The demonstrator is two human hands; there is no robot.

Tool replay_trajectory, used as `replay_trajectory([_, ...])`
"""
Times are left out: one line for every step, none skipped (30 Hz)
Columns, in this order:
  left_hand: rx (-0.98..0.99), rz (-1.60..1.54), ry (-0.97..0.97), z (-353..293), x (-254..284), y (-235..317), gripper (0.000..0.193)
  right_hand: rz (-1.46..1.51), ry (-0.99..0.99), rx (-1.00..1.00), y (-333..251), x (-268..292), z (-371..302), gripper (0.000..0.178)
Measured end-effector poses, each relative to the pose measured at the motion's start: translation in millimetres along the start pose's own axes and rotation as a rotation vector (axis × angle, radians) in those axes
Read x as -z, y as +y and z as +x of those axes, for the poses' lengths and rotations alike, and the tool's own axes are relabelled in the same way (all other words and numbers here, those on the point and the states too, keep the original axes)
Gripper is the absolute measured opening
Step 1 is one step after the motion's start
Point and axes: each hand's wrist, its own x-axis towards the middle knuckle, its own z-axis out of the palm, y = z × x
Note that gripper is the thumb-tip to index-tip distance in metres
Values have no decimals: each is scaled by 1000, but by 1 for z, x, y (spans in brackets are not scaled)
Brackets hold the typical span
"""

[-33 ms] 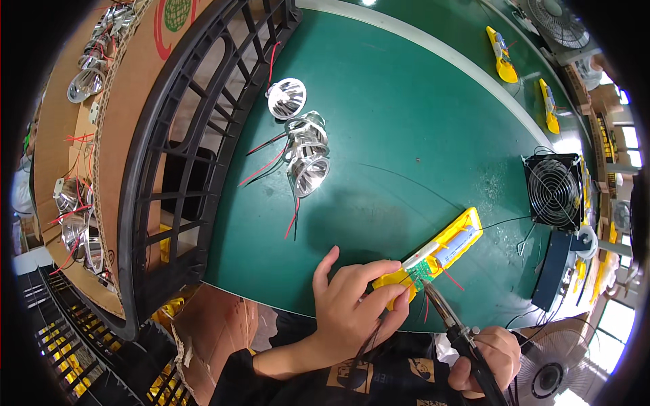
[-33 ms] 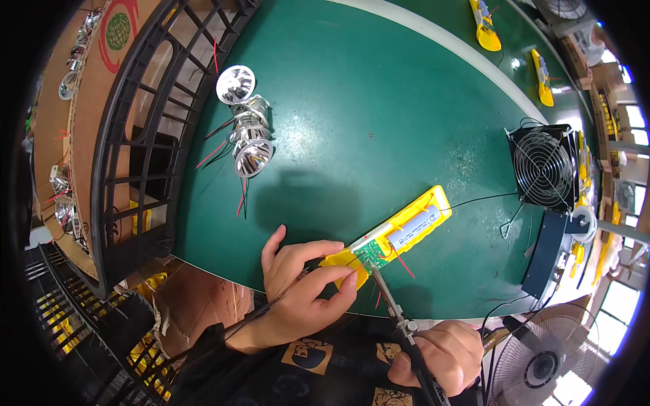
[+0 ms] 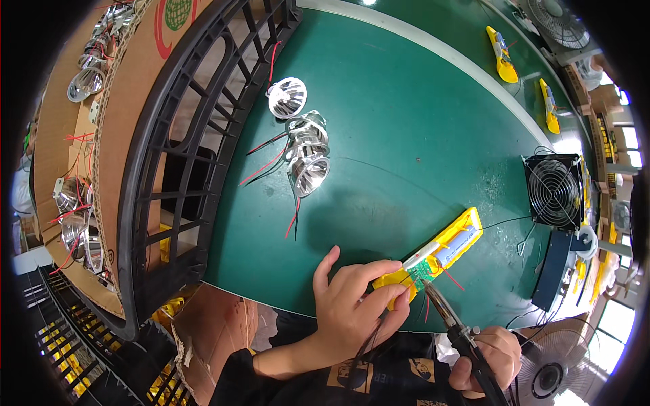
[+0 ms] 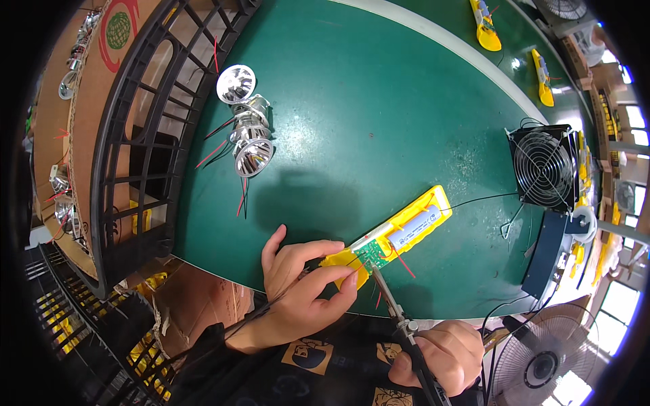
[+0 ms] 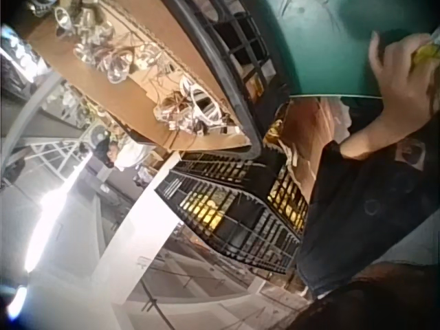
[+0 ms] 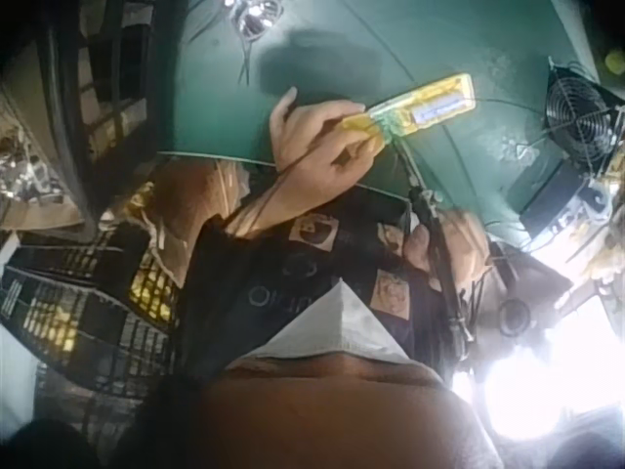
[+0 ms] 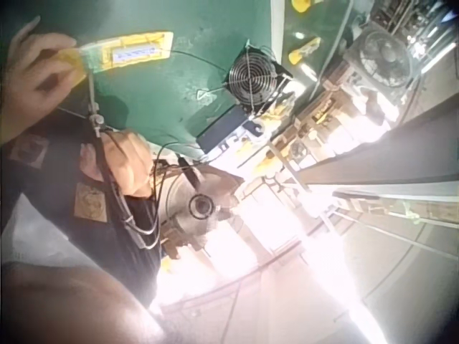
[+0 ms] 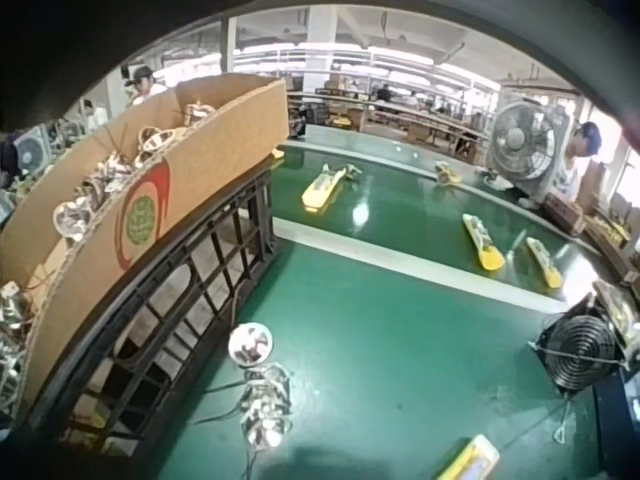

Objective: The person solders light fixture components onto a circuit board using a soldering iron and solder wire, then assembles the circuit board into an electronic light housing.

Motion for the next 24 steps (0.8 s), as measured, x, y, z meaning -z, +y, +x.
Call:
replay_trajectory([-7,-6,6,1,1,0,14,3,-11,1,0,0,1,25])
replay_trajectory([-14,-12,12,0,1,0,16,4,-13,0,1,-1,1,25])
replay_trajectory([-12,-11,12,0,1,0,16,4,0,6,1,-2,1,25])
replay_trajectory([-13,-9,15,0,1,-1,15,1,13,11,1,-3,1,25])
replay_trajectory([-15,-8,18,-1,1,0,15,1,13,11,0,-2,1,25])
replay_trajectory([-15,-9,18,0,1,0,15,-6,7,4,-1,-1,1,25])
replay_trajectory([-9,-5,14,0,1,1,15,-12,1,-3,-1,-1,1,25])
replay_trajectory([-2,-3,10,0,1,1,15,-12,0,-4,-2,-1,1,25])
replay_trajectory([-2,-4,9,0,1,1,15,-24,8,-8,-2,-1,1,25])
replay_trajectory([0,-3,7,-1,1,0,13,-36,17,-10,-2,-2,1,25])
replay_trajectory([1,-3,4,-1,0,0,11,-36,17,-11,-2,-2,1,25])
replay_trajectory([1,-3,3,0,0,-1,11,-34,16,-11,-1,-2,1,25])
replay_trajectory([-1,-4,5,-1,1,-1,11,-30,15,-9,-1,-3,1,25])
replay_trajectory([-4,-5,8,-1,1,0,11,-28,16,-8,-1,-3,1,25])
replay_trajectory([-3,-3,8,-2,1,0,11,-29,21,-3,-1,-3,0,25])
replay_trajectory([0,-6,0,-1,1,0,11,-33,23,0,0,-3,1,24])
replay_trajectory([3,-9,-8,0,1,0,11,-33,22,-1,0,-3,1,24])
replay_trajectory([4,-9,-9,0,2,0,11,-27,26,1,0,-3,2,24])
replay_trajectory([0,-13,-9,0,1,0,11,-23,31,2,0,-3,1,24])
replay_trajectory([-3,-17,-9,1,1,0,11,-23,30,1,1,-3,1,24])
replay_trajectory([-3,-17,-9,1,1,0,11,-21,34,9,2,-3,1,24])
replay_trajectory([-3,-15,-10,1,1,0,11,-17,37,16,2,-3,1,24])
replay_trajectory([-2,-13,-11,1,1,0,11,-16,36,16,2,-3,1,24])
replay_trajectory([-1,-12,-11,0,1,0,11,-7,28,9,2,-3,2,24])
